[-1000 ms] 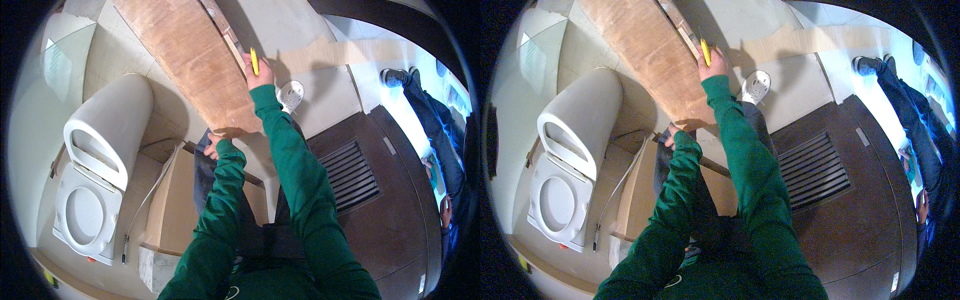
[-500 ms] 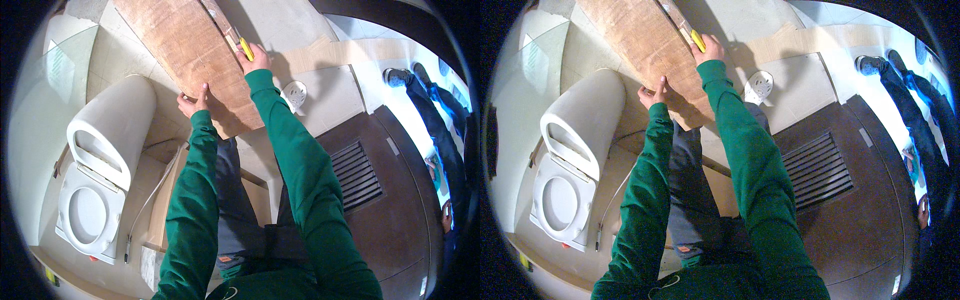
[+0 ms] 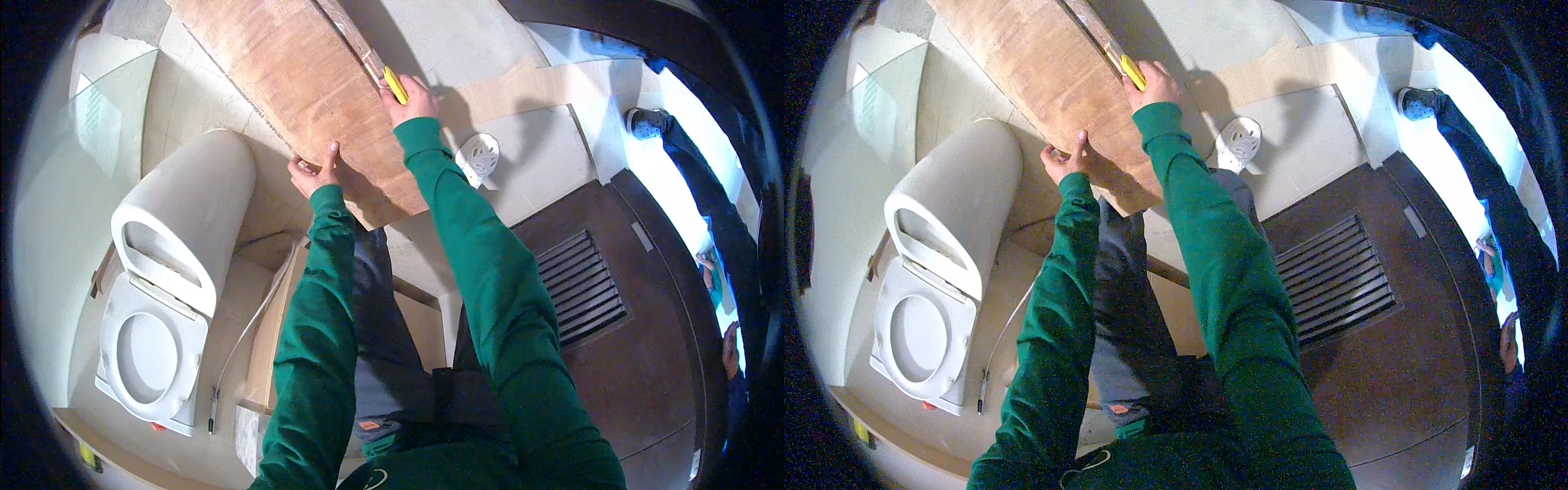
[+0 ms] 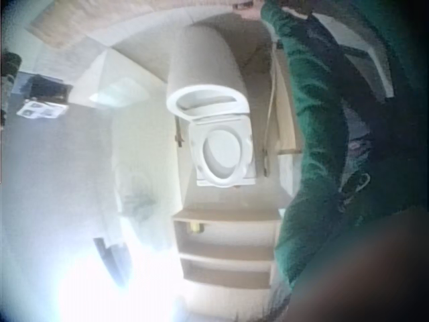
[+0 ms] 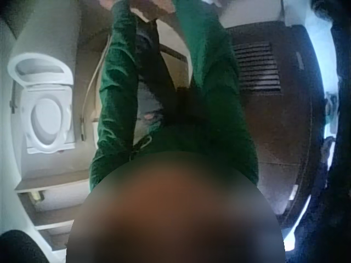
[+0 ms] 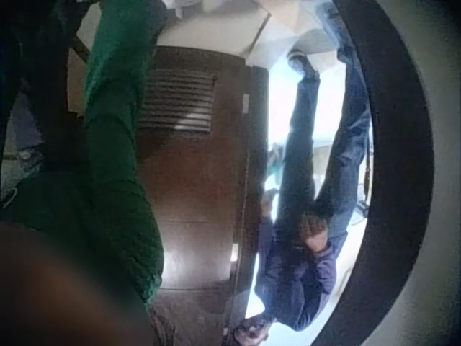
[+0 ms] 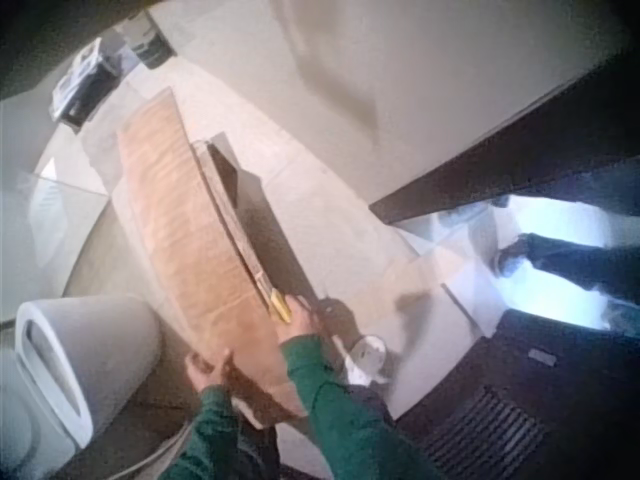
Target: The person uses a utility knife to score and cut a wooden plank on the floor. They align the plank, score along its length, and then snap it apart with assistance from another person.
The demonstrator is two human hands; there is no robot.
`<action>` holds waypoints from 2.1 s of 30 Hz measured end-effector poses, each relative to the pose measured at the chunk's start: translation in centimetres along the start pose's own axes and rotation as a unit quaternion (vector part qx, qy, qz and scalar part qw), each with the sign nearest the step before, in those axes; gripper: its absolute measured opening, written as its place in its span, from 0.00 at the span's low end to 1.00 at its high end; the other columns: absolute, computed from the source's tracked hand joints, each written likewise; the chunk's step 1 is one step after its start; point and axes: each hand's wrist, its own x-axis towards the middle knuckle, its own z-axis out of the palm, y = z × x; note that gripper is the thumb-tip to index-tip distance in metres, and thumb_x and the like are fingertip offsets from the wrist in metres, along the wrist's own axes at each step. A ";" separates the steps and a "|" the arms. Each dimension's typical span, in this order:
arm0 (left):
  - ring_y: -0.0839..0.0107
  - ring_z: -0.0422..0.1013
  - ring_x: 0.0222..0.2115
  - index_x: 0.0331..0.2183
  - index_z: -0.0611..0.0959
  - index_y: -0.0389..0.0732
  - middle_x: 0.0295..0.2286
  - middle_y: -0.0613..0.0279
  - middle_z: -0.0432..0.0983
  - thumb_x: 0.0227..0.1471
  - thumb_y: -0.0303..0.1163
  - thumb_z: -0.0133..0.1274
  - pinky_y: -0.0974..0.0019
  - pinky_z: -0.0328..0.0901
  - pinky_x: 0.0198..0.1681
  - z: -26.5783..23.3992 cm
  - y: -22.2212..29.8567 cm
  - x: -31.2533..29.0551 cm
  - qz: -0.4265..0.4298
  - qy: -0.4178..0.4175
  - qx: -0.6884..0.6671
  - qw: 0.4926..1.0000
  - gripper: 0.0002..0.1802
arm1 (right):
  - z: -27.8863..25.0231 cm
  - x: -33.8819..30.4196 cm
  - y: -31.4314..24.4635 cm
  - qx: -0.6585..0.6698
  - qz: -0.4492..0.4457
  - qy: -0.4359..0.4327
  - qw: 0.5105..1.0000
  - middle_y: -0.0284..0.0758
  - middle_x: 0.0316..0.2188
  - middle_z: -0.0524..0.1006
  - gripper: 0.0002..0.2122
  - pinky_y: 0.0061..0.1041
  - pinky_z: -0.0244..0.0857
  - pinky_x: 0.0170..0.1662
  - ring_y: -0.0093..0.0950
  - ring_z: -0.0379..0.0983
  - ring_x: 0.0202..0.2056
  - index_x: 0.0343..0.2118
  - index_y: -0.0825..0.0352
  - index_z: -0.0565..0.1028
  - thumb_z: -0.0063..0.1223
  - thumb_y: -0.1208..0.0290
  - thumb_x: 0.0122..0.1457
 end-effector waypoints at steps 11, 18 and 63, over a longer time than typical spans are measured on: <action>0.66 0.67 0.27 0.41 0.67 0.32 0.27 0.56 0.68 0.22 0.52 0.72 0.65 0.67 0.32 -0.2 -0.9 0.9 0.045 -0.020 -0.034 0.998 0.49 | -3.0 -3.4 3.8 0.164 0.086 0.040 0.982 0.31 0.30 0.77 0.07 0.21 0.65 0.39 0.20 0.71 0.32 0.35 0.68 0.76 0.53 0.73 0.53; 0.75 0.61 0.23 0.40 0.64 0.37 0.26 0.62 0.64 0.25 0.45 0.73 0.71 0.63 0.24 -1.6 -1.6 -2.0 -0.009 -0.040 -0.063 0.997 0.45 | -3.6 -6.2 4.8 0.148 0.093 -0.085 0.981 0.29 0.33 0.76 0.13 0.18 0.64 0.43 0.19 0.70 0.37 0.39 0.67 0.75 0.59 0.75 0.49; 0.66 0.66 0.33 0.45 0.66 0.40 0.32 0.57 0.67 0.28 0.50 0.70 0.63 0.64 0.37 -1.3 -2.8 -3.2 -0.025 -0.090 -0.048 0.994 0.45 | -2.3 -5.2 5.6 0.085 0.016 -0.094 0.992 0.30 0.30 0.71 0.15 0.18 0.67 0.31 0.19 0.70 0.27 0.40 0.61 0.76 0.62 0.74 0.46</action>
